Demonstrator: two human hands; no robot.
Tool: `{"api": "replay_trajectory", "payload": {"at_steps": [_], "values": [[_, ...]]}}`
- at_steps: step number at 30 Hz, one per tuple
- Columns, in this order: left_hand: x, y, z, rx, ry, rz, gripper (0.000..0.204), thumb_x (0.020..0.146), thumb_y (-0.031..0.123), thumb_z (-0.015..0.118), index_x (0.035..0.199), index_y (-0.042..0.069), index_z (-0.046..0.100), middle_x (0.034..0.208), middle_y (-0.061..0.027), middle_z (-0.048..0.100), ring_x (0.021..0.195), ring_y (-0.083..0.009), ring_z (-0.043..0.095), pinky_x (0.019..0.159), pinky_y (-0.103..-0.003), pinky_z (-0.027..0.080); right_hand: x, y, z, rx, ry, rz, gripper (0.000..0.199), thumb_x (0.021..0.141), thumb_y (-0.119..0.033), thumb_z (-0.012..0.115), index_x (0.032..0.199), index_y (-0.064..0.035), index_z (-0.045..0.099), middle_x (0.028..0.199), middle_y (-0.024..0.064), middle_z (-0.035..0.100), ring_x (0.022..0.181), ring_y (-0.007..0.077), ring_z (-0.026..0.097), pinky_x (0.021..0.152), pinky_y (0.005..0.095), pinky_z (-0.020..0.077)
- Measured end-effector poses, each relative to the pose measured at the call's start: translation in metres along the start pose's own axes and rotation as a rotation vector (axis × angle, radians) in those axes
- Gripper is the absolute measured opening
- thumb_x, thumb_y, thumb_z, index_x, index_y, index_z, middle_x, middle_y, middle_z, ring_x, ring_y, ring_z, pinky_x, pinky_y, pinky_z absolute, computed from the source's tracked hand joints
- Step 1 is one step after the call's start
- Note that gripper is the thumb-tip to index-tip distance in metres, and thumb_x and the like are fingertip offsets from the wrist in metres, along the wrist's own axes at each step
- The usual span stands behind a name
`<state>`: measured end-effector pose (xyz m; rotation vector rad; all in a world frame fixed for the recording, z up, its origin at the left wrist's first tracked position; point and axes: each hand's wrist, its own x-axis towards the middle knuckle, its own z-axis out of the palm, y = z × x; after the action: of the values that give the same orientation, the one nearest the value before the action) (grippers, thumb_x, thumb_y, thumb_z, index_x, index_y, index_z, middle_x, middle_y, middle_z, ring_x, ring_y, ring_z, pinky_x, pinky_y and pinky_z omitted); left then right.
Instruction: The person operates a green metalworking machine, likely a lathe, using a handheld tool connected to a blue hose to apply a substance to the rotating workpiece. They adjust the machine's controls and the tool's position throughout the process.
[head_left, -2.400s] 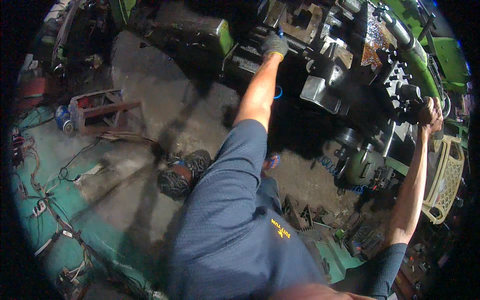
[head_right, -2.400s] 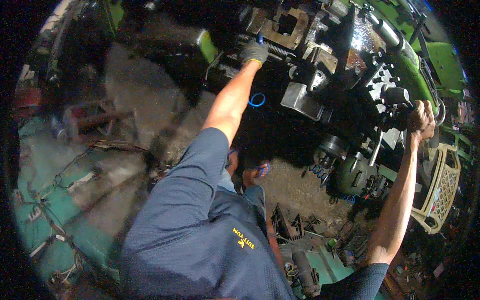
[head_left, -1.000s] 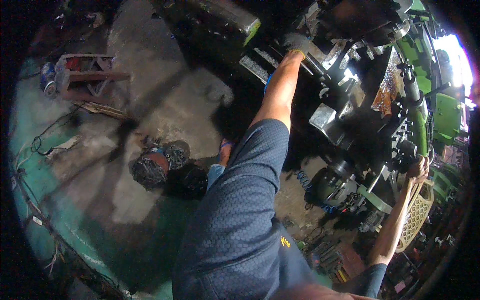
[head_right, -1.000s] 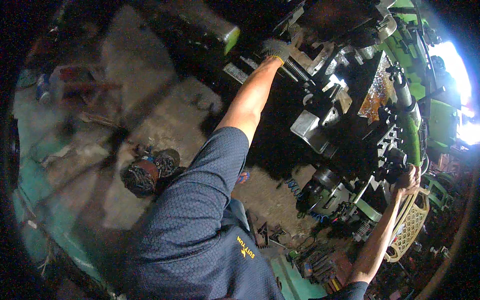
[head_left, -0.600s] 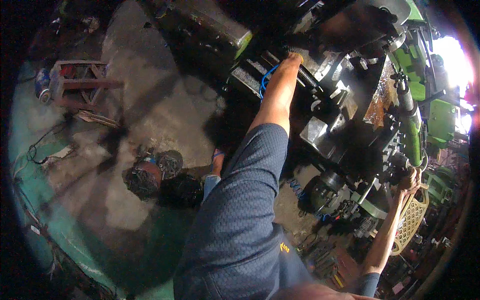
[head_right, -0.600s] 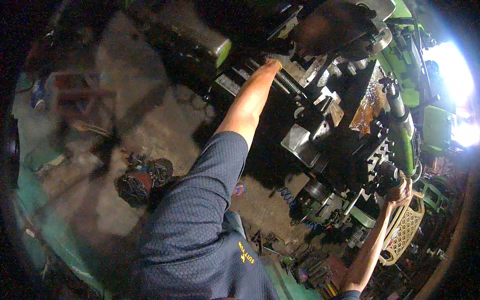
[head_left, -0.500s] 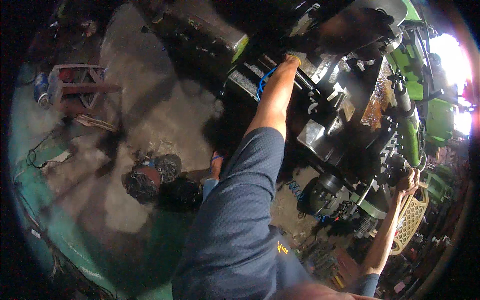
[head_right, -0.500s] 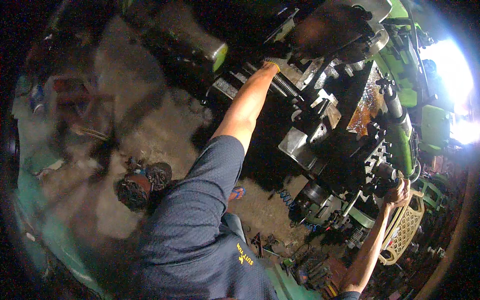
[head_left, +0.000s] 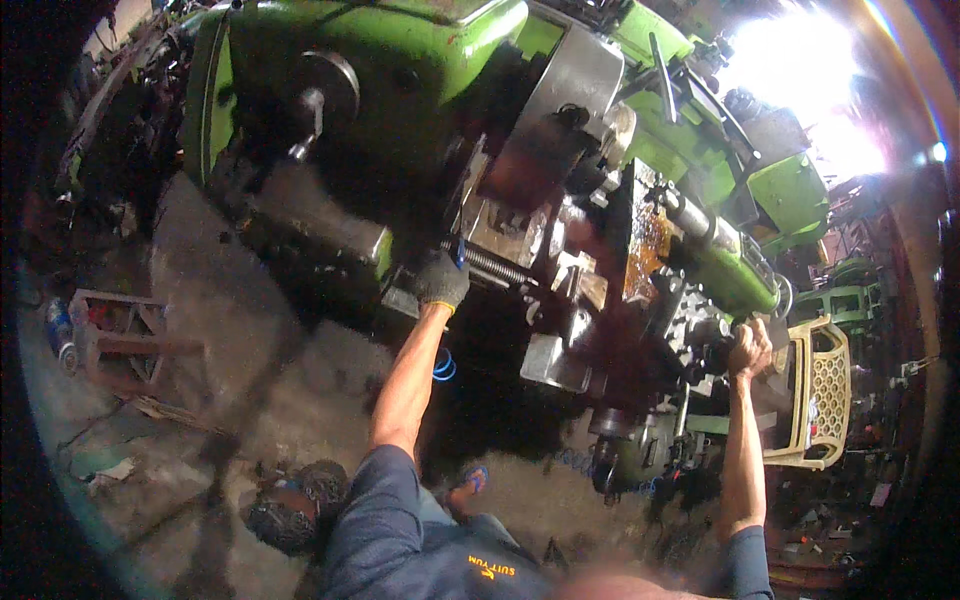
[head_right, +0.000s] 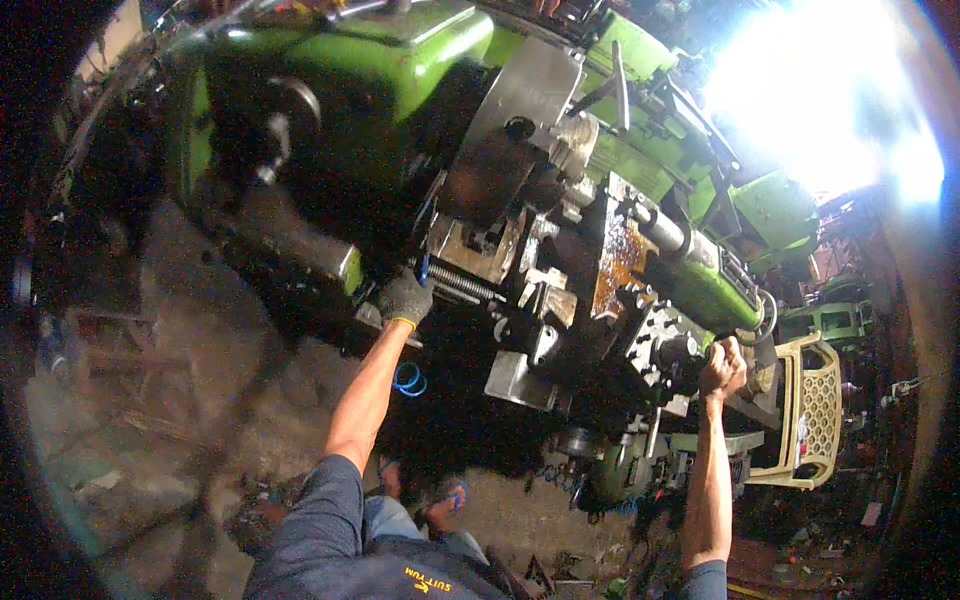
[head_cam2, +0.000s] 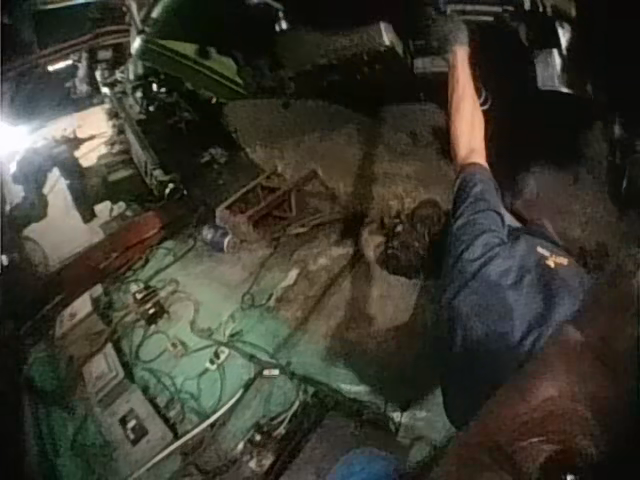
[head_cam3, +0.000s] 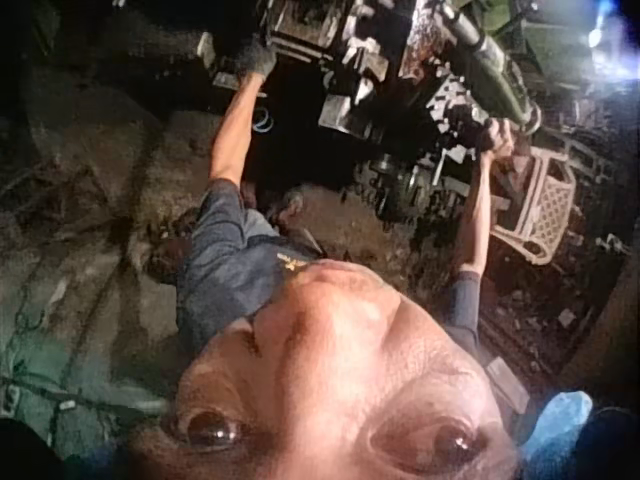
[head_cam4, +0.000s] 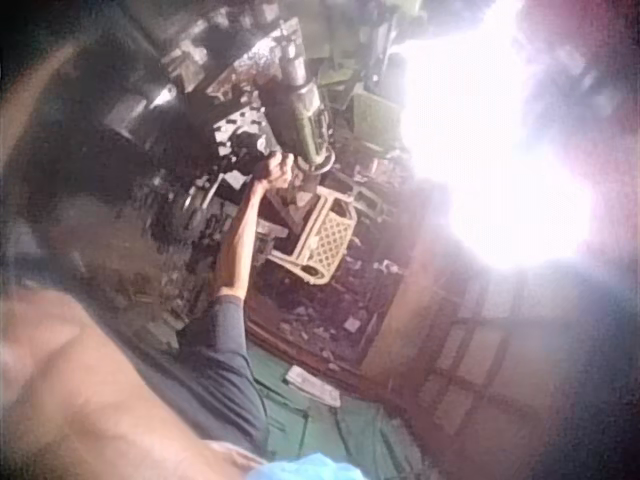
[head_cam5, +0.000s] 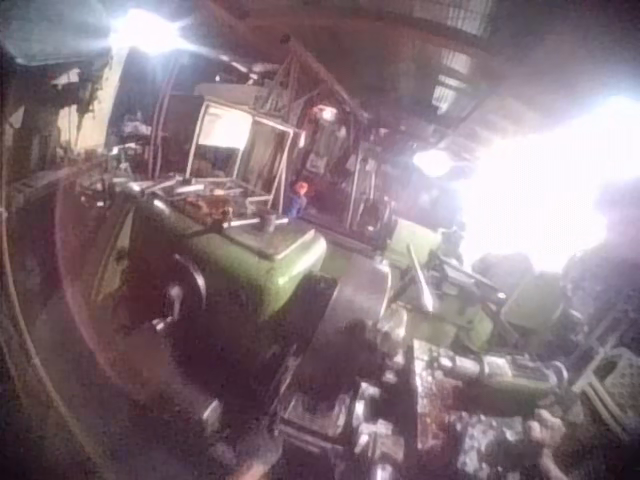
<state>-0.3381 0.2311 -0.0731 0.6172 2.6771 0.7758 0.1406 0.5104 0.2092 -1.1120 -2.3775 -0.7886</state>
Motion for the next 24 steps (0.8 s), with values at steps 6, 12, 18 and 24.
{"api": "replay_trajectory", "payload": {"at_steps": [6, 12, 18, 24], "values": [[-0.026, -0.008, -0.034, 0.071, -0.037, -0.057, 0.075, 0.091, 0.057, 0.055, 0.141, 0.002, 0.047, 0.116, -0.026, 0.067, 0.106, -0.0414, 0.066, 0.087, -0.054, 0.052, 0.004, -0.013, -0.004, 0.025, -0.083, 0.112, 0.017, 0.092, -0.015, 0.052, 0.093, -0.0113, 0.069, 0.108, 0.0109, 0.069, 0.093, 0.0334, 0.066, 0.076, 0.0463, 0.0512], [-0.032, -0.007, -0.042, 0.053, -0.057, -0.088, 0.07, 0.091, 0.057, 0.053, 0.136, 0.003, 0.052, 0.113, -0.0251, 0.069, 0.105, -0.041, 0.067, 0.087, -0.053, 0.052, 0.005, -0.008, -0.007, 0.11, 0.084, 0.044, 0.024, 0.09, -0.033, 0.05, 0.085, -0.0156, 0.065, 0.085, 0.0086, 0.069, 0.08, 0.0364, 0.066, 0.067, 0.0458, 0.0471], [-0.04, 0.011, -0.068, 0.01, -0.067, -0.064, 0.065, 0.091, 0.054, 0.054, 0.13, 0.002, 0.056, 0.113, -0.0258, 0.068, 0.106, -0.0417, 0.066, 0.088, -0.054, 0.051, 0.007, -0.008, -0.006, 0.136, 0.028, 0.145, 0.025, 0.089, -0.037, 0.05, 0.086, -0.0168, 0.066, 0.088, 0.0088, 0.069, 0.08, 0.0379, 0.065, 0.067, 0.0482, 0.0456], [-0.009, 0.023, -0.064, 0.007, -0.025, -0.018, 0.059, 0.093, 0.05, 0.052, 0.122, -0.001, 0.06, 0.113, -0.0273, 0.067, 0.106, -0.0429, 0.066, 0.087, -0.054, 0.052, 0.007, 0.011, 0.013, 0.021, 0.137, -0.032, 0.024, 0.089, -0.033, 0.051, 0.087, -0.0154, 0.067, 0.091, 0.0099, 0.069, 0.081, 0.0359, 0.066, 0.066, 0.0469, 0.0474]]}}
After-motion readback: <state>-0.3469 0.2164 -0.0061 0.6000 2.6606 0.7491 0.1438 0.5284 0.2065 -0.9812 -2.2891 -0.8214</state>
